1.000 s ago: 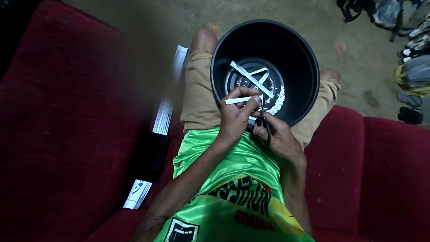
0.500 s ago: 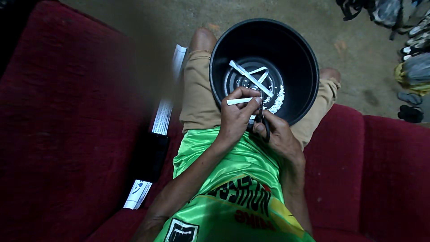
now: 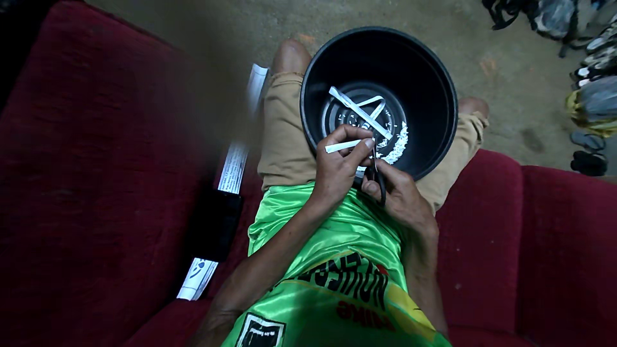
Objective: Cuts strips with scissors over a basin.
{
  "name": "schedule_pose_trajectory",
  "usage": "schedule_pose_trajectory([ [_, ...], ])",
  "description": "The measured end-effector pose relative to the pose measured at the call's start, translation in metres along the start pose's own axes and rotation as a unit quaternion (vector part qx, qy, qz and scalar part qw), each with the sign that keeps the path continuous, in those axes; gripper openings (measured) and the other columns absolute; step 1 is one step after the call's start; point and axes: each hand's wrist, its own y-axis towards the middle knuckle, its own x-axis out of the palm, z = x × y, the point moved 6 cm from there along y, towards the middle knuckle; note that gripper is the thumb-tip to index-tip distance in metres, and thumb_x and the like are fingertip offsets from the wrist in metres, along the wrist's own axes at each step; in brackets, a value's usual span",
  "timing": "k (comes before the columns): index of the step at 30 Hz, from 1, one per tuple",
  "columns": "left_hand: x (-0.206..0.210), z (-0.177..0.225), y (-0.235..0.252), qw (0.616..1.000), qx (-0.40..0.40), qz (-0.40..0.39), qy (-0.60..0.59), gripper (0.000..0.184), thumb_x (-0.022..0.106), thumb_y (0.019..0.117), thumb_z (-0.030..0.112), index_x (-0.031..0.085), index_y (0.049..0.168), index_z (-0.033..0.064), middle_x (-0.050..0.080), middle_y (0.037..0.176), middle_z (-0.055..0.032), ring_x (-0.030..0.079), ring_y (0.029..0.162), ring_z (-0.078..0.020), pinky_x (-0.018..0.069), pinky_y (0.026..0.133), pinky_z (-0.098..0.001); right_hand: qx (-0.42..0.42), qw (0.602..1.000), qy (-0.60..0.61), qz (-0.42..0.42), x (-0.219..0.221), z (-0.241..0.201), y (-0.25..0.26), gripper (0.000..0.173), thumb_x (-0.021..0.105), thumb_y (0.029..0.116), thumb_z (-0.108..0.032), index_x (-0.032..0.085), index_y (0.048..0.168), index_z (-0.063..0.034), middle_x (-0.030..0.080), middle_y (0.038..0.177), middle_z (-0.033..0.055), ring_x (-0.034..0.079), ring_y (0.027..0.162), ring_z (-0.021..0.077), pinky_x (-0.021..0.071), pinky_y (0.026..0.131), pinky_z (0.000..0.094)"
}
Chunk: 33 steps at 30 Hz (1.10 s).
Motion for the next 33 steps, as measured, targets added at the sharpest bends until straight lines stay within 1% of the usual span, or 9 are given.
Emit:
schedule_pose_trajectory([
  [2,0.000,0.001,-0.002,1.000,-0.003,-0.002,0.009,0.011,0.063,0.0990,0.001,0.064,0.110,0.0015,0.067,0.091,-0.0065,0.066,0.072,-0.0112,0.0596,0.066,-0.0249,-0.003,1.000,-0.006,0.004,0.000,-0.001,0.001,0.050,0.055,0.1010,-0.053,0.064,0.121,-0.0080,0.052,0.071,-0.0052,0.046,0.055,0.0027,0.0423,0.050,0.0202],
  [5,-0.002,-0.004,0.006,1.000,0.017,0.004,-0.008,0.012,0.064,0.0962,-0.003,0.065,0.108,-0.0050,0.069,0.091,-0.0105,0.068,0.074,-0.0149,0.0618,0.069,-0.0289,-0.005,1.000,-0.016,0.012,-0.001,-0.002,0.001,0.044,0.056,0.1028,-0.046,0.064,0.122,-0.0071,0.055,0.073,-0.0040,0.049,0.056,0.0029,0.0448,0.051,0.0204],
  [9,-0.002,-0.004,0.006,1.000,0.023,0.003,-0.006,0.011,0.065,0.0959,-0.004,0.065,0.107,-0.0056,0.069,0.091,-0.0107,0.068,0.074,-0.0149,0.0618,0.069,-0.0288,-0.002,1.000,-0.011,0.015,-0.001,-0.002,0.001,0.042,0.057,0.1022,-0.045,0.064,0.122,-0.0079,0.055,0.073,-0.0045,0.048,0.056,0.0028,0.0443,0.051,0.0203],
  [11,-0.001,-0.003,0.004,1.000,0.018,-0.002,0.007,0.011,0.064,0.0973,-0.002,0.065,0.108,-0.0031,0.068,0.091,-0.0090,0.068,0.074,-0.0134,0.0611,0.069,-0.0269,0.000,1.000,-0.002,0.009,-0.001,-0.001,0.001,0.044,0.057,0.1018,-0.046,0.064,0.122,-0.0078,0.055,0.072,-0.0044,0.049,0.056,0.0035,0.0441,0.050,0.0211],
  [17,-0.002,-0.006,0.008,1.000,0.019,0.011,-0.014,0.012,0.064,0.0965,-0.004,0.065,0.108,-0.0063,0.069,0.089,-0.0114,0.068,0.071,-0.0157,0.0620,0.067,-0.0300,0.006,1.000,0.014,-0.013,0.001,0.003,0.001,0.053,0.051,0.1021,-0.056,0.062,0.124,-0.0081,0.058,0.077,-0.0032,0.051,0.057,0.0053,0.0465,0.049,0.0235],
  [23,-0.003,-0.005,0.008,1.000,0.022,0.008,-0.008,0.011,0.065,0.0959,-0.003,0.066,0.107,-0.0059,0.069,0.089,-0.0108,0.068,0.072,-0.0154,0.0621,0.067,-0.0300,0.009,1.000,0.026,-0.015,0.002,0.003,0.001,0.053,0.051,0.1023,-0.056,0.062,0.123,-0.0088,0.060,0.077,-0.0033,0.052,0.056,0.0059,0.0467,0.048,0.0241],
  [27,-0.002,-0.004,0.008,1.000,0.015,0.005,-0.003,0.012,0.065,0.0957,-0.004,0.066,0.107,-0.0061,0.070,0.090,-0.0115,0.069,0.073,-0.0161,0.0630,0.069,-0.0306,0.004,1.000,0.022,-0.012,0.001,0.001,0.001,0.050,0.051,0.1028,-0.054,0.062,0.122,-0.0088,0.060,0.076,-0.0037,0.051,0.056,0.0054,0.0457,0.048,0.0234],
  [30,-0.001,-0.002,0.005,1.000,0.011,-0.004,0.017,0.011,0.065,0.0968,-0.002,0.066,0.108,-0.0030,0.069,0.090,-0.0086,0.068,0.072,-0.0133,0.0618,0.069,-0.0280,0.006,1.000,0.001,-0.007,0.000,-0.001,0.001,0.045,0.051,0.1040,-0.049,0.063,0.122,-0.0089,0.061,0.076,-0.0036,0.053,0.058,0.0047,0.0476,0.052,0.0231],
  [33,-0.001,-0.005,0.009,1.000,0.019,-0.003,0.000,0.011,0.065,0.0957,-0.004,0.066,0.107,-0.0065,0.070,0.088,-0.0110,0.069,0.071,-0.0154,0.0624,0.068,-0.0298,0.012,1.000,-0.021,0.005,-0.002,-0.002,0.001,0.040,0.053,0.1043,-0.044,0.064,0.121,-0.0089,0.059,0.074,-0.0035,0.053,0.057,0.0044,0.0482,0.052,0.0230],
])
